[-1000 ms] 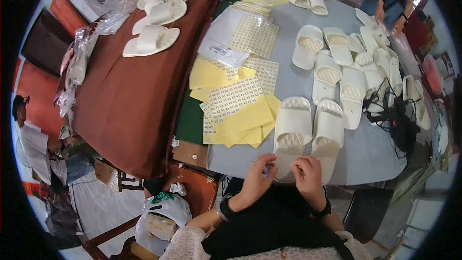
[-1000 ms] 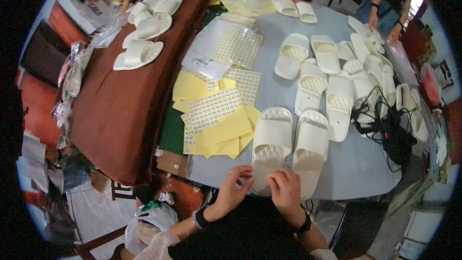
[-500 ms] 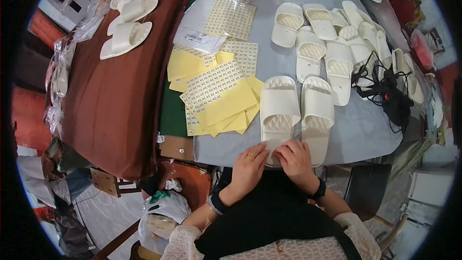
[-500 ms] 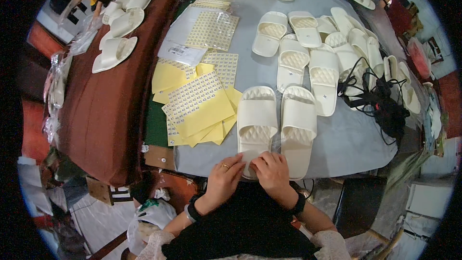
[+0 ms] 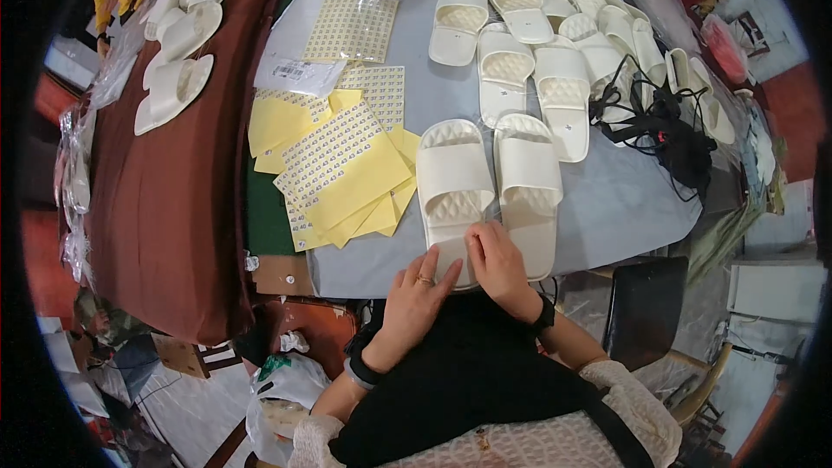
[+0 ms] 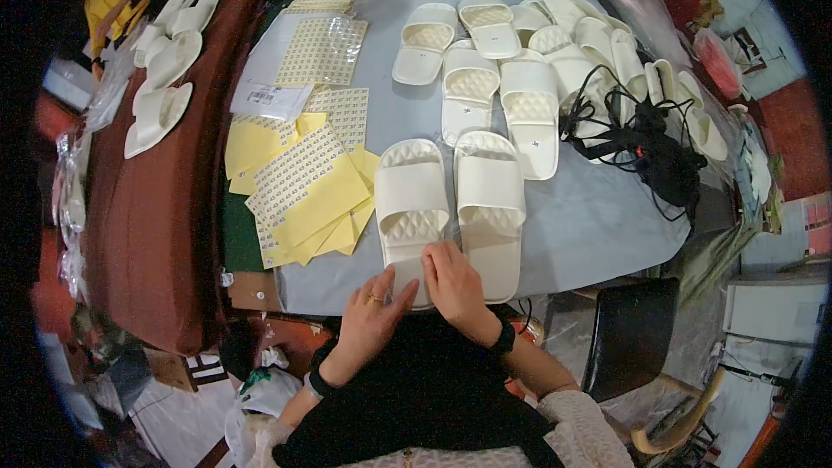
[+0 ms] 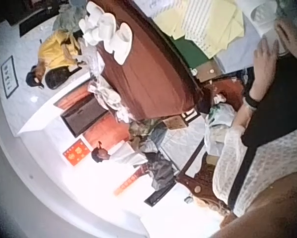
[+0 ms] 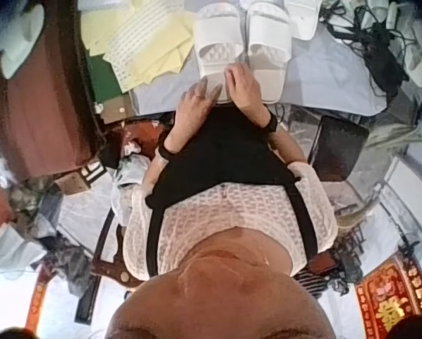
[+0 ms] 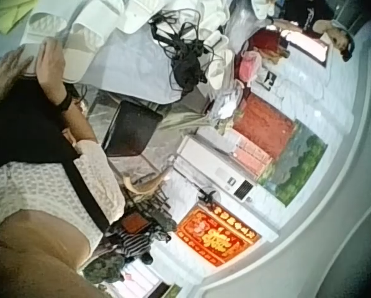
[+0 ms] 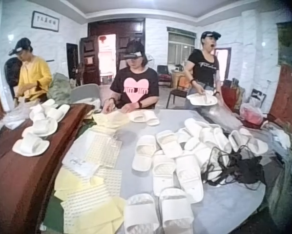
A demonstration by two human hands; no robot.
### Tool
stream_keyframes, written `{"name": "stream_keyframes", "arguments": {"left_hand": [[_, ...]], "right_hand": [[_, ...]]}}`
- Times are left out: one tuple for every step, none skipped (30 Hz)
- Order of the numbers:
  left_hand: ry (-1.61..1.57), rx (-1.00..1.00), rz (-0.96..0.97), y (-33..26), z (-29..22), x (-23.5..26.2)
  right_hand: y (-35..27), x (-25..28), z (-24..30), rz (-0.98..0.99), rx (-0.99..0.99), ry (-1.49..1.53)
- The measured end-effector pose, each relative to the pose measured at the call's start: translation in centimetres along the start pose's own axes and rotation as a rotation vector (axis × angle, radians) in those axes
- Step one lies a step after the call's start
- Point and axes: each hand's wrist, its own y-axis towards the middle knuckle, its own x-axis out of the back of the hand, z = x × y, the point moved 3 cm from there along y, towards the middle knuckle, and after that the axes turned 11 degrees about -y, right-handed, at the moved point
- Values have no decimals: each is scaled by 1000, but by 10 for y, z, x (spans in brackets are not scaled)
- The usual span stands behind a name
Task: Apply size labels to white slippers and pack them into plastic bags.
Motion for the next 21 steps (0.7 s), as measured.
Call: {"name": "stream_keyframes", "arguments": {"left_hand": [[-1, 15, 40, 0, -3, 0], [-3, 30, 80, 0, -6, 0], [-3, 23, 81, 1, -6, -1], [26, 38, 108, 1, -6, -2], [54, 55, 136, 2, -5, -4], [72, 56, 129, 1, -6, 0], [54, 57, 120, 0, -9, 3], [38, 60, 109, 0, -10, 6], [46, 63, 107, 2, -7, 8], [-28, 64, 99, 7, -4, 11], [-99, 66, 89, 10, -1, 16], [-85, 76, 83, 13, 4, 18], [-237, 92, 40, 15, 11, 21], [-388, 105, -7, 17, 18, 26], [-374, 115, -17, 19, 24, 30], [-311, 135, -146, 22, 32, 39], [-246, 153, -276, 24, 41, 49], [-233, 160, -286, 27, 46, 55], [-131, 264, -410, 29, 55, 66], [-27, 367, -534, 27, 64, 76], [-44, 469, -618, 25, 79, 83]], "right_hand": [[-1, 0, 0, 20, -17, 6], [-2, 0, -1, 39, -34, 12], [-2, 0, 0, 33, -37, 9], [-1, -1, 0, 46, -43, 2], [-1, -2, -1, 59, -48, -6], [0, -1, 1, 51, -36, 7], [-1, -1, 3, 48, -26, 13], [-1, 0, 4, 45, -14, 21], [0, -1, 4, 44, -9, 28], [1, -1, 3, 47, -16, 36], [2, -1, 3, 50, -22, 46], [3, 0, 3, 52, -10, 59], [3, 1, 2, 75, -27, 42], [4, 3, 2, 97, -42, 26], [2, 5, 1, 123, -57, 11], [2, 7, 2, 126, -41, 22], [3, 9, 1, 175, -62, 52], [2, 12, 0, 225, -84, 80], [2, 14, 0, 239, -61, 106], [2, 17, 2, 241, -46, 112], [4, 24, 5, 182, 32, 46]]}}
